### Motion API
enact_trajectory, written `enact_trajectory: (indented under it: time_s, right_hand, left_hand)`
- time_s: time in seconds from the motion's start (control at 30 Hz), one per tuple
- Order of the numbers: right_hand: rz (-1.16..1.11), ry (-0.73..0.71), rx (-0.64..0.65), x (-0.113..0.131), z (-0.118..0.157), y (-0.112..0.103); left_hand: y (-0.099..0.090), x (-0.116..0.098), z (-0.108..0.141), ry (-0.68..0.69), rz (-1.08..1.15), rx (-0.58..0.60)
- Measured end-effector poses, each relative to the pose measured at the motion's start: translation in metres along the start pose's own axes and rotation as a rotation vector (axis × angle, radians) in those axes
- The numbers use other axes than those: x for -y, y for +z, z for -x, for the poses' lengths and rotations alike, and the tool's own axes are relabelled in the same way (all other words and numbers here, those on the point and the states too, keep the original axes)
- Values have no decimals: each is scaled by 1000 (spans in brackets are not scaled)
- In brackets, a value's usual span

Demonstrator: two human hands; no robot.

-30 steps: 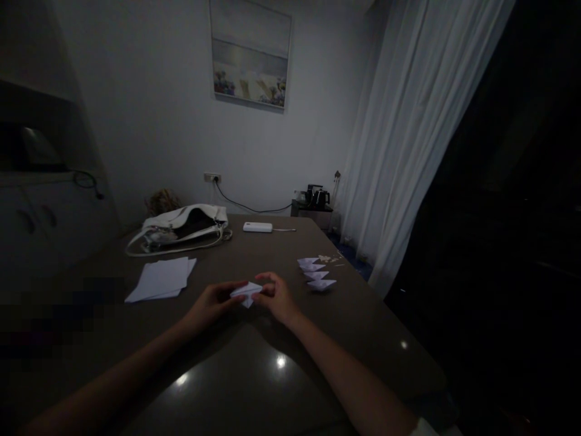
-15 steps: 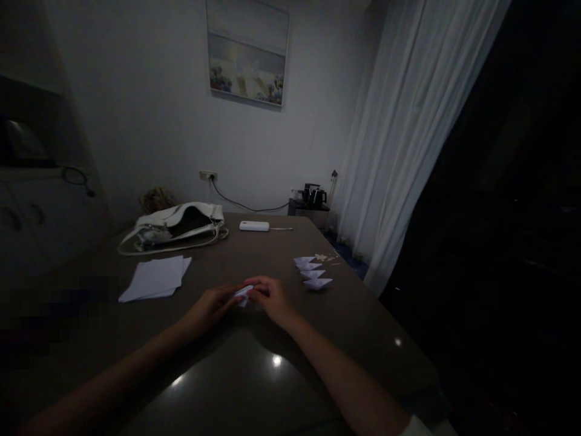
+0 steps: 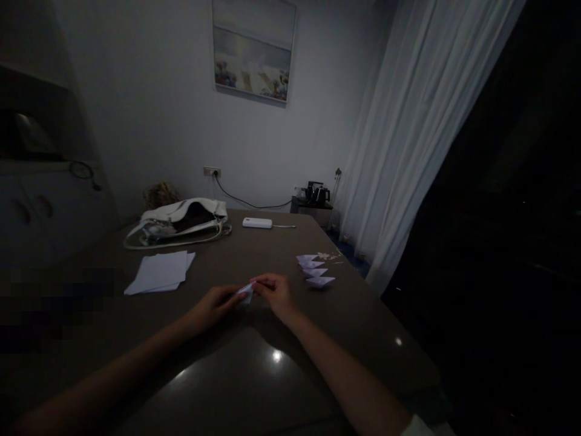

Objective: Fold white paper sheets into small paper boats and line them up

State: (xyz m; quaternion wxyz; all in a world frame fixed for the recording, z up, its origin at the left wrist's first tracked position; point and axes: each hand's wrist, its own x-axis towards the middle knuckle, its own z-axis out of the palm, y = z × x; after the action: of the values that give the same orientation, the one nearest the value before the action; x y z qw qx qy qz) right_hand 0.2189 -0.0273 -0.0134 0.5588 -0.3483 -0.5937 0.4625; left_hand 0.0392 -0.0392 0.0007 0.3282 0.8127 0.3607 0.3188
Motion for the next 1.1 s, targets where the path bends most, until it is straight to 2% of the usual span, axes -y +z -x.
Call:
enact_trajectory:
  time_s: [0.63,1.1]
  right_hand:
    - [-74,52,-19,5,0,2]
    - [89,-36,-7,6,0,-3]
  left_hand:
    - [0,-5,1,-20,50,22]
    - [1,-5,1,3,69,36]
